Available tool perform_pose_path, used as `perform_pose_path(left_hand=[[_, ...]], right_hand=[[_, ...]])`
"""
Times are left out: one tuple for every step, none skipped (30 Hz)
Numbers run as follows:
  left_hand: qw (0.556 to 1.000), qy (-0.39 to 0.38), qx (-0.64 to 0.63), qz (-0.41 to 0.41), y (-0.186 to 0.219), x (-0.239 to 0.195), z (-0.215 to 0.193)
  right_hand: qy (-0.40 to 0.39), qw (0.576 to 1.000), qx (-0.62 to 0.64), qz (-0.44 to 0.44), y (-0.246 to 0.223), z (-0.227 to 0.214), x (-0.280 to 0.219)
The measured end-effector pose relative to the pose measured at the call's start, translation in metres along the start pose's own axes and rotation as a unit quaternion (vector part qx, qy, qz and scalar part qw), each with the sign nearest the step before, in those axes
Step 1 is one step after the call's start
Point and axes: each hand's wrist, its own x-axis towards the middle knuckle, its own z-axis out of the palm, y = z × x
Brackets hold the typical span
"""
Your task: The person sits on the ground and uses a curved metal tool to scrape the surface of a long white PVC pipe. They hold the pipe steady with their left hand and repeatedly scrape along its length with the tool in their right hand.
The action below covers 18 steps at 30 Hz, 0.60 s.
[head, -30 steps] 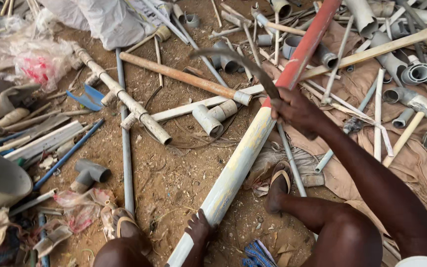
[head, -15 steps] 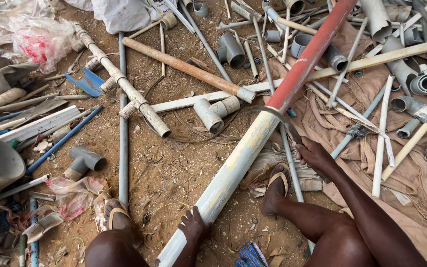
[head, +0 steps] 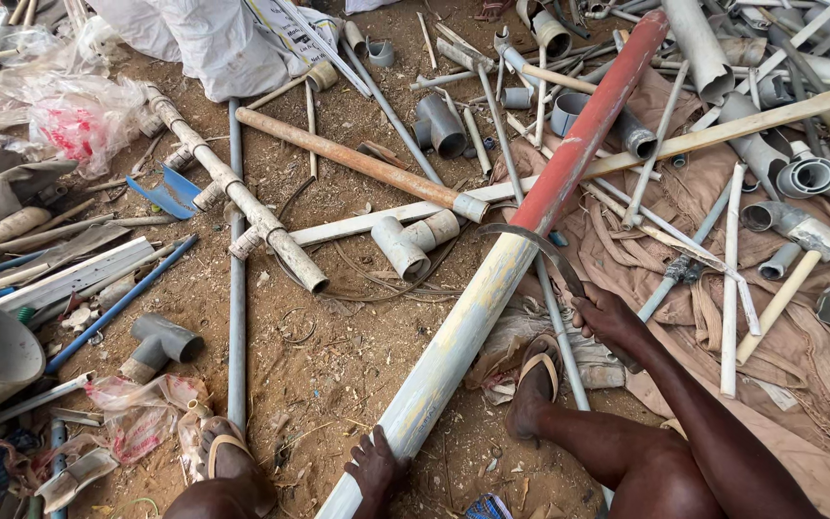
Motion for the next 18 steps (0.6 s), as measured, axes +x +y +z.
perform_pose_path(left_hand=[[1.000, 0.001, -0.007, 0.000, 0.001, 0.000, 0.001], [1.000, 0.003, -0.014, 0.000, 0.002, 0.001, 0.000], [1.000, 0.004, -0.012, 0.002, 0.003, 0.003, -0.001], [1.000, 0.004, -0.010, 0.002, -0.001, 0.002, -0.001], [1.000, 0.004, -0.007, 0.003, -0.004, 0.001, -0.001], [1.000, 0.001, -0.009, 0.002, -0.002, 0.001, -0.001], [1.000, -0.002, -0.011, 0.001, 0.001, 0.002, -0.001], [1.000, -0.004, -0.014, -0.001, 0.000, 0.001, 0.001], [1.000, 0.000, -0.015, -0.001, 0.000, -0.001, 0.002], [1.000, 0.006, -0.014, -0.001, -0.001, 0.000, 0.001], [1.000, 0.011, -0.013, -0.001, 0.000, -0.001, 0.000], [1.000, 0.012, -0.011, 0.000, -0.001, 0.001, -0.005], [1.000, 0.013, -0.009, 0.001, 0.001, 0.000, -0.007], [1.000, 0.011, -0.004, 0.002, 0.001, -0.003, -0.007], [1.000, 0.017, -0.007, 0.001, 0.005, -0.006, -0.007], [1.000, 0.022, -0.006, 0.003, 0.005, -0.011, -0.008], [1.000, 0.026, -0.004, 0.004, 0.004, -0.015, -0.009], [1.000, 0.019, 0.004, 0.001, 0.008, -0.014, -0.011]], right_hand=[[0.001, 1.000, 0.003, 0.000, 0.000, -0.001, -0.001], [0.001, 1.000, 0.007, -0.001, -0.001, -0.002, 0.001], [0.002, 1.000, 0.007, -0.003, -0.001, -0.003, 0.003], [0.002, 1.000, 0.007, -0.004, 0.001, 0.001, 0.001], [0.001, 1.000, 0.007, -0.005, 0.004, 0.004, 0.000], [-0.001, 1.000, 0.009, -0.011, 0.005, 0.000, 0.002], [-0.003, 1.000, 0.011, -0.017, 0.007, -0.004, 0.004], [-0.008, 1.000, 0.013, -0.024, 0.010, -0.003, 0.005], [-0.006, 1.000, 0.012, -0.014, 0.013, -0.005, 0.006], [-0.003, 1.000, 0.015, -0.005, 0.017, -0.005, 0.009], [-0.001, 1.000, 0.017, 0.005, 0.019, -0.005, 0.011], [0.000, 1.000, 0.004, 0.001, 0.019, -0.003, 0.016], [0.002, 1.000, -0.010, -0.003, 0.018, -0.004, 0.021], [0.003, 1.000, -0.021, -0.003, 0.020, -0.002, 0.022], [0.004, 1.000, -0.023, -0.006, 0.018, -0.001, 0.023], [0.006, 1.000, -0.021, -0.006, 0.016, 0.002, 0.020], [0.008, 1.000, -0.018, -0.005, 0.013, 0.006, 0.015], [0.013, 1.000, 0.022, -0.016, 0.005, 0.004, 0.014]])
